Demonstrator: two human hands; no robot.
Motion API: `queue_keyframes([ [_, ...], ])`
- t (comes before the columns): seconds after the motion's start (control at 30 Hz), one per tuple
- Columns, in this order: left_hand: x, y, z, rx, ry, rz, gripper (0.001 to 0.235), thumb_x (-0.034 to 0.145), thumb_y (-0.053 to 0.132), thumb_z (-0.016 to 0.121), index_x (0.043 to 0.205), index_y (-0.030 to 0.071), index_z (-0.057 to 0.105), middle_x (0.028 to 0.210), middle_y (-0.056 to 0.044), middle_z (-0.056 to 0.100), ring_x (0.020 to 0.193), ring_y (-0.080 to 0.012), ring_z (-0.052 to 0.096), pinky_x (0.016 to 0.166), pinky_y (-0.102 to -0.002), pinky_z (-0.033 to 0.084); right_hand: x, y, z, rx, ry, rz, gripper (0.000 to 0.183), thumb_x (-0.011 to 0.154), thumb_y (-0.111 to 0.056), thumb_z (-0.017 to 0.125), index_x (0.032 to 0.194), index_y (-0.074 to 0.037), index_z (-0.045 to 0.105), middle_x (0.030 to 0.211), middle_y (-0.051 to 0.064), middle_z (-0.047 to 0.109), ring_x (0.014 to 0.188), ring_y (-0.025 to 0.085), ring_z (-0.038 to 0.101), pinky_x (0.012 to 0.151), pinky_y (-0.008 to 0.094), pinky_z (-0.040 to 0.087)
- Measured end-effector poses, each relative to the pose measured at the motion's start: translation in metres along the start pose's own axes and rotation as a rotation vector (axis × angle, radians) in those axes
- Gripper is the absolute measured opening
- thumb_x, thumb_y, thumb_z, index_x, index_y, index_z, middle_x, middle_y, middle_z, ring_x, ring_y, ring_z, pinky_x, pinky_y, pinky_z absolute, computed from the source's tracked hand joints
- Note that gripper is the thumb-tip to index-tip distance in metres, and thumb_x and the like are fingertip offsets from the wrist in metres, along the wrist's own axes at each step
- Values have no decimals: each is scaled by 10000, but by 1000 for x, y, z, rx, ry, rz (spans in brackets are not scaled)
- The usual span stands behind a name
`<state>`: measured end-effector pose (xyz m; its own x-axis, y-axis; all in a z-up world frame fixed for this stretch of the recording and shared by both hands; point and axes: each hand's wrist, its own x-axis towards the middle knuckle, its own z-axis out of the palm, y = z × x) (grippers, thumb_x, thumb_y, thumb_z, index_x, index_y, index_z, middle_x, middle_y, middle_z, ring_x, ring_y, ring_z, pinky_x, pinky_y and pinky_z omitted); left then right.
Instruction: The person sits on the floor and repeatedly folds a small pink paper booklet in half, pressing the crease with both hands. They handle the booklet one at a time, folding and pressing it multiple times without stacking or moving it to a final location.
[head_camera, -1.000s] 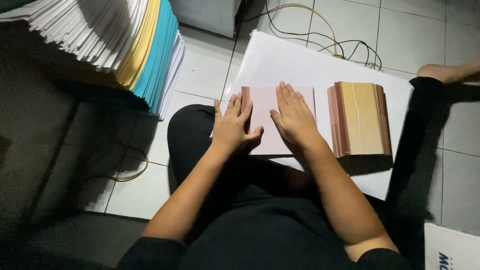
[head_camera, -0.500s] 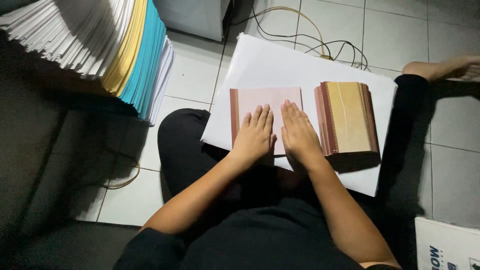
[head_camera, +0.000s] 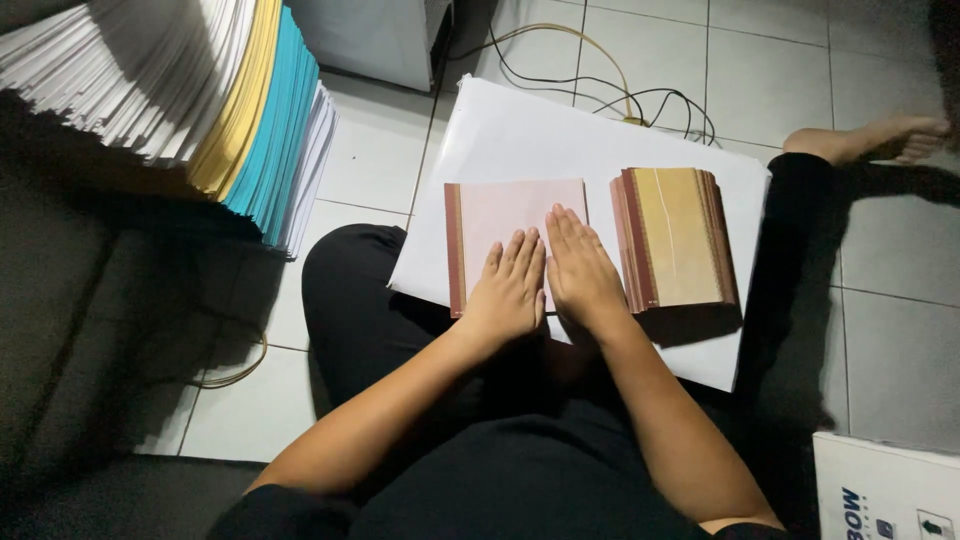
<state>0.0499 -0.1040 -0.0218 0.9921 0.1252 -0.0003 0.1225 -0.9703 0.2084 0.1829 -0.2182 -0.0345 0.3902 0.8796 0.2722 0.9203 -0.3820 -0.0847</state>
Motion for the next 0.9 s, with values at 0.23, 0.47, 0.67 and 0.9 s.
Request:
queue_keyframes([
  [0.23,66,-41,6,-36,-1,-78,752,975,406,323,1611,30,189,1690,-176,154,1568,-339,130,1239,-558,123,1,0,2,-20,7,-12,629,991,-259,399,1568,-15,354,1619,200,364,1497,328,347,1210,449,249],
  [0.47,59,-31,-8,-10,59,-120,714,1002,377,327,1597,-5,233,1682,-209,170,1562,-359,150,1232,-568,141,0,-3,-2,-3,-3,-8,617,994,-256,409,1557,-8,371,1612,209,375,1492,339,355,1212,460,247],
  [0.67,13,-12,11,3,154,-20,719,966,368,369,1585,15,278,1663,-191,244,1534,-348,227,1206,-559,165,0,5,8,-21,61,-30,621,975,-256,437,1544,-9,395,1595,203,402,1472,335,386,1196,454,280],
  [0.9,5,-10,2,33,303,17,704,942,357,408,1556,18,354,1606,-199,366,1476,-352,353,1174,-555,226,-9,-20,-40,86,112,-8,622,915,-206,546,1512,-54,461,1579,151,444,1447,297,436,1177,418,333],
])
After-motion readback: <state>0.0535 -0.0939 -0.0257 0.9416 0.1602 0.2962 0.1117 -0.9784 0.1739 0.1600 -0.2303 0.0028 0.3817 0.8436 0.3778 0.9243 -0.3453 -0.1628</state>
